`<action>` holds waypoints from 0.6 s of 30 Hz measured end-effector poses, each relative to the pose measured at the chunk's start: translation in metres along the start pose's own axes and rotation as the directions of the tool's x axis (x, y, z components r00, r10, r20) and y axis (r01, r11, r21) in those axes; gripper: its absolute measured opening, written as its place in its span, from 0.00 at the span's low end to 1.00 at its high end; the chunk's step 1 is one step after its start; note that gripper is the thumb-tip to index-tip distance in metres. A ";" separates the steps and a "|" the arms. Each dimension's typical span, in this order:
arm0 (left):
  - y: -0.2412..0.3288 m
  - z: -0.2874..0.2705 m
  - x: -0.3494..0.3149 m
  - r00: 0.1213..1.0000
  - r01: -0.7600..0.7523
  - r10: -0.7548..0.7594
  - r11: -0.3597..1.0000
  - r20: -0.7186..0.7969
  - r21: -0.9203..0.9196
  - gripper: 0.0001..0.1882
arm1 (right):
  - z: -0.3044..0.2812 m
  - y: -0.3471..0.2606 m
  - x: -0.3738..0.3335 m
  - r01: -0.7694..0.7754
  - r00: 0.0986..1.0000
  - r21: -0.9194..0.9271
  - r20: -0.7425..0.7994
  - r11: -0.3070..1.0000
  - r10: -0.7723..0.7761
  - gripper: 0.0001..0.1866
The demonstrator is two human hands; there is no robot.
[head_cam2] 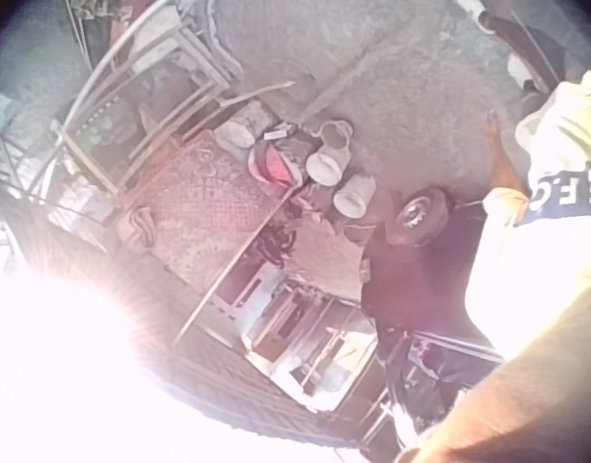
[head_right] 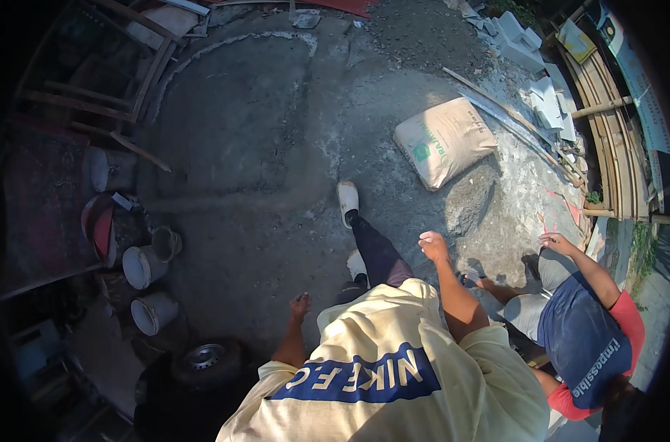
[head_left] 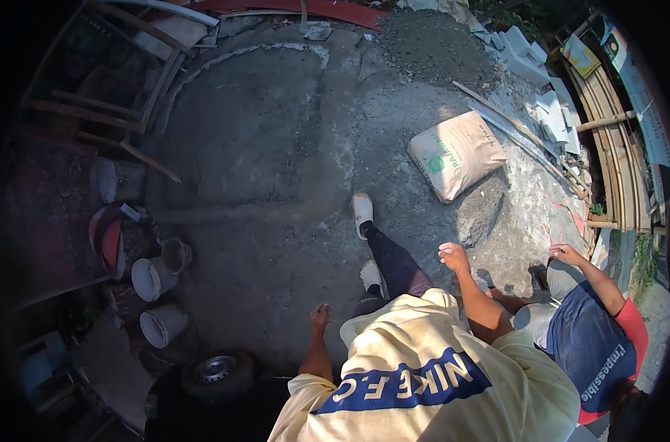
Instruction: The person uses a pickaxe to break open a cement bag on the ground, then tears the bag open by hand to expose the contents.
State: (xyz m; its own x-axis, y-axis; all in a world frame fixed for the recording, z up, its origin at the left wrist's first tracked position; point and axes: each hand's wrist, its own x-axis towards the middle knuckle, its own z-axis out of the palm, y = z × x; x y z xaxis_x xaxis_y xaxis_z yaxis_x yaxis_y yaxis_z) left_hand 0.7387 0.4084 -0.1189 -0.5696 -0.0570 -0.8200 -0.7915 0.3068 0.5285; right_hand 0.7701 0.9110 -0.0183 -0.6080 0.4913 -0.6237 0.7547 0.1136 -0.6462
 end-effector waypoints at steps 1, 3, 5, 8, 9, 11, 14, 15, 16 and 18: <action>0.009 0.001 0.007 1.000 0.013 -0.013 1.000 0.014 0.013 0.25 | -0.001 -0.005 0.012 -0.037 0.999 -0.005 -0.022 0.999 0.037 0.11; 0.039 0.008 0.021 0.999 -0.018 0.016 0.997 0.035 0.072 0.25 | -0.003 -0.011 0.040 -0.063 0.998 -0.022 -0.027 0.998 0.063 0.11; 0.067 -0.007 0.041 0.999 -0.050 0.048 0.989 0.018 0.138 0.26 | 0.010 -0.038 0.066 -0.152 0.988 -0.019 -0.040 0.988 0.151 0.12; 0.139 -0.026 0.080 0.891 -0.432 0.442 0.757 0.103 0.490 0.26 | 0.020 -0.080 0.106 -0.168 0.984 0.078 -0.049 0.983 0.172 0.12; 0.190 -0.014 0.084 0.913 -0.395 0.399 0.809 0.086 0.436 0.26 | 0.016 -0.085 0.117 -0.174 0.982 0.099 -0.057 0.980 0.180 0.12; 0.279 -0.013 0.083 0.924 -0.369 0.376 0.837 0.066 0.403 0.26 | 0.018 -0.113 0.140 -0.290 0.954 0.068 -0.051 0.954 0.294 0.11; 0.387 -0.035 0.094 0.964 -0.249 0.264 0.938 -0.033 0.240 0.27 | 0.028 -0.184 0.181 -0.278 0.957 0.138 -0.041 0.951 0.286 0.11; 0.423 -0.044 0.103 0.974 -0.218 0.226 0.951 -0.010 0.219 0.29 | 0.035 -0.205 0.192 -0.284 0.955 0.162 -0.036 0.945 0.293 0.11; 0.461 -0.043 0.114 0.982 -0.186 0.185 0.963 0.025 0.193 0.32 | 0.035 -0.230 0.210 -0.184 0.979 0.255 -0.044 0.949 0.201 0.12; 0.536 -0.045 0.131 0.961 -0.274 0.274 0.931 0.035 0.241 0.32 | 0.032 -0.278 0.240 -0.046 0.997 0.338 -0.049 0.940 0.066 0.13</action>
State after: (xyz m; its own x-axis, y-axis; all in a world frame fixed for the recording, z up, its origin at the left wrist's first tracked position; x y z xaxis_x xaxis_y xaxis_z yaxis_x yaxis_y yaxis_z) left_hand 0.2295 0.5223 0.0670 -0.7566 0.0624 -0.6509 -0.5274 0.5302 0.6639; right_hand 0.4069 0.9692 -0.0025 -0.5436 0.5398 -0.6428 0.6539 -0.2078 -0.7275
